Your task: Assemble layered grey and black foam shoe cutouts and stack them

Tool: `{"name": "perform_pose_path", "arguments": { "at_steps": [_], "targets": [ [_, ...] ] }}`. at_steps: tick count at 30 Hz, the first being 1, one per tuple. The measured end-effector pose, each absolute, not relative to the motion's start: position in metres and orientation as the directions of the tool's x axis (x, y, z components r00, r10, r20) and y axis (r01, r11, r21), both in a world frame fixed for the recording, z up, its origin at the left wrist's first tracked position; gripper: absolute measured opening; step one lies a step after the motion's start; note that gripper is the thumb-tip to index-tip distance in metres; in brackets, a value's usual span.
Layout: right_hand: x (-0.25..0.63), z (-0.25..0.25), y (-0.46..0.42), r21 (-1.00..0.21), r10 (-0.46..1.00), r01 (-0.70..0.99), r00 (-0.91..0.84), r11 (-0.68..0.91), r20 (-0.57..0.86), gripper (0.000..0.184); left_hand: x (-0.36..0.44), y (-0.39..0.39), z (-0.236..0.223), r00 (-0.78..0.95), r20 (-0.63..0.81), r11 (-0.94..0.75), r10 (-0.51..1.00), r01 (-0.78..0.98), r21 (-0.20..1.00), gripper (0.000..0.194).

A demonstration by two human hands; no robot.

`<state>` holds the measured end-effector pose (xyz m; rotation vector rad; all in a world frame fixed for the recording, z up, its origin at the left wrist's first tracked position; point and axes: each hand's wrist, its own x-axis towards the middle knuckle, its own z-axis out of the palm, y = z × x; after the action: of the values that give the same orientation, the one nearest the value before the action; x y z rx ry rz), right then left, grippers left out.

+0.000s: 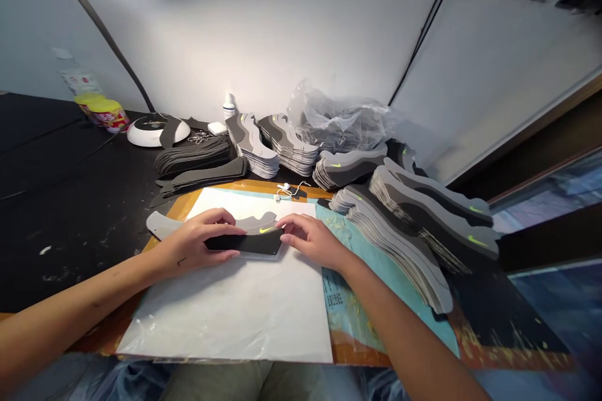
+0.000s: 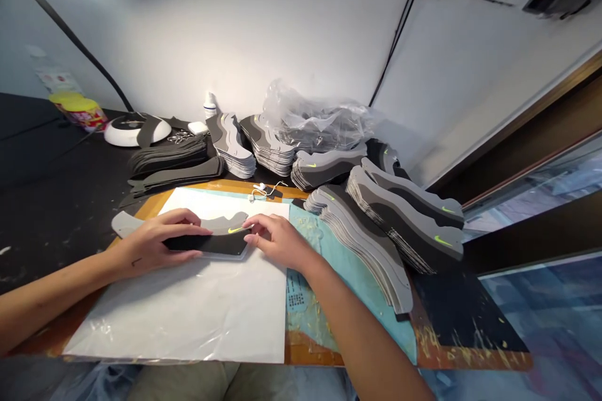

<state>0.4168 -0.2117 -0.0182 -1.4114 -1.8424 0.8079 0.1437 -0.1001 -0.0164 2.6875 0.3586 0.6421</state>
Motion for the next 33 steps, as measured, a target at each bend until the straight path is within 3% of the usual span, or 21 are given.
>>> {"name": "perform_pose_path", "arguments": {
  "at_steps": [9, 17, 24, 33],
  "targets": [
    [0.406, -0.019, -0.21, -0.777, 0.981, 0.599, -0.141, 0.194, 0.137, 0.012, 0.141, -0.102, -0.014, 0.902, 0.227, -0.83, 0.367, 0.208, 0.517, 0.029],
    [0.408, -0.02, -0.209, -0.828, 0.991, 0.546, -0.114, 0.125, 0.075, 0.014, 0.143, -0.102, -0.011, 0.906, 0.211, -0.807, 0.367, 0.196, 0.558, 0.028],
    [0.408, -0.016, -0.21, -0.838, 0.993, 0.541, -0.122, 0.073, 0.008, 0.015, 0.143, -0.103, -0.012, 0.918, 0.219, -0.825, 0.331, 0.169, 0.539, 0.027],
    [0.409, -0.016, -0.212, -0.813, 0.984, 0.564, -0.17, 0.147, 0.06, 0.016, 0.144, -0.102, -0.014, 0.932, 0.22, -0.86, 0.288, 0.151, 0.488, 0.028]
  ]
}}
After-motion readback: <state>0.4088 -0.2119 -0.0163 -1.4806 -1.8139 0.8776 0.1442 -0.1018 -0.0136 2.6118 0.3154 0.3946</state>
